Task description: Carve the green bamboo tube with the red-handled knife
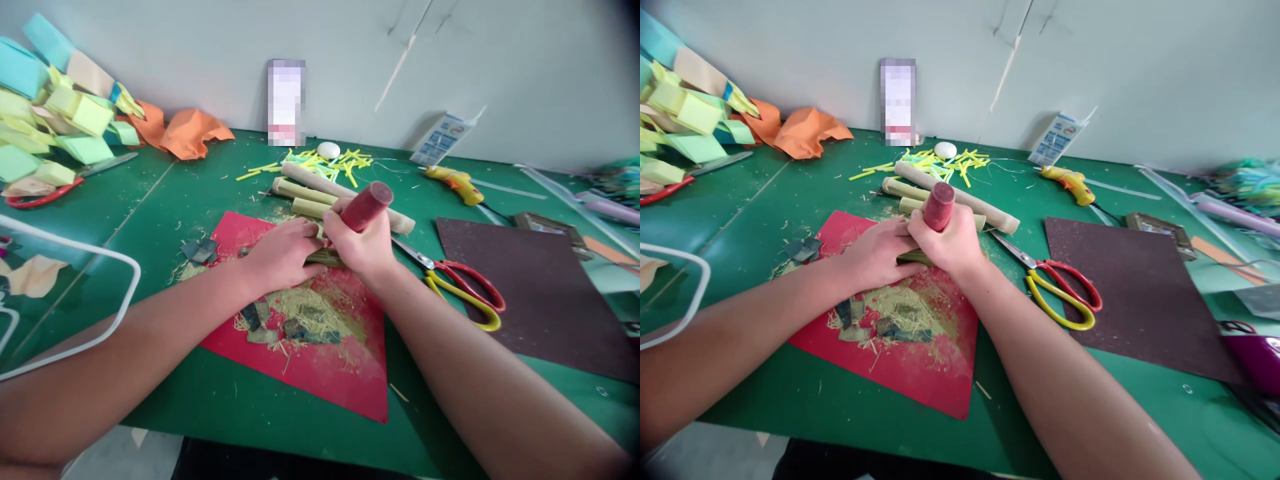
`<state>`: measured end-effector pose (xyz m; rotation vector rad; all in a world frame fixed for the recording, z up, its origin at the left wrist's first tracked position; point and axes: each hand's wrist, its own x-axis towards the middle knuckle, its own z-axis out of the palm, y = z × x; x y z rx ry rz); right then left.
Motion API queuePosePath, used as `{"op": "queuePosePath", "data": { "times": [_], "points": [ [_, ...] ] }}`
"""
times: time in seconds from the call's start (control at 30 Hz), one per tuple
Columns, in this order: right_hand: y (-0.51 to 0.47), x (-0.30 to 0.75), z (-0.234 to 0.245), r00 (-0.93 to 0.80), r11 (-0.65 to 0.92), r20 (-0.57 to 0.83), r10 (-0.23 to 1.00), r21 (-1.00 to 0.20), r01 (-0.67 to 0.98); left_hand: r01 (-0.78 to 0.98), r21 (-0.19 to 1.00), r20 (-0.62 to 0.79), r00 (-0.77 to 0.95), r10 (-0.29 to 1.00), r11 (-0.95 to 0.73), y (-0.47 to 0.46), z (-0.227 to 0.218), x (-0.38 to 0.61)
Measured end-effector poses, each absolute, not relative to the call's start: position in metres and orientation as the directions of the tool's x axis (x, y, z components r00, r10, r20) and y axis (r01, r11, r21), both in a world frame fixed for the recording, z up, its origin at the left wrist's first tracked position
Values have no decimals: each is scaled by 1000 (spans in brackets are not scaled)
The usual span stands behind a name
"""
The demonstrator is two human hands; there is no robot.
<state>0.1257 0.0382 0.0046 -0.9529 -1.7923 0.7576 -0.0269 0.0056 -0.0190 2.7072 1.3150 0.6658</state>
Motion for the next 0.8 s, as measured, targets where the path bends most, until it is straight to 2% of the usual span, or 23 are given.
{"op": "queuePosePath", "data": {
  "times": [0.17, 0.27, 0.4, 0.63, 0.8],
  "points": [
    [42, 126, 9, -202, 299, 255, 946, -926, 231, 724, 195, 343, 582, 737, -662, 5, -17, -28],
    [44, 127, 13, -231, 240, 190, 954, -947, 215, 711, 179, 355, 598, 718, -680, 4, -16, -29],
    [42, 129, 13, -241, 275, 220, 945, -935, 224, 700, 210, 366, 591, 719, -683, 4, -17, -29],
    [36, 129, 7, -152, 292, 262, 953, -928, 230, 737, 253, 334, 542, 771, -627, 3, -18, -29],
    [32, 127, 3, -156, 375, 344, 926, -887, 270, 737, 314, 304, 519, 799, -598, 4, -19, -29]
  ]
}}
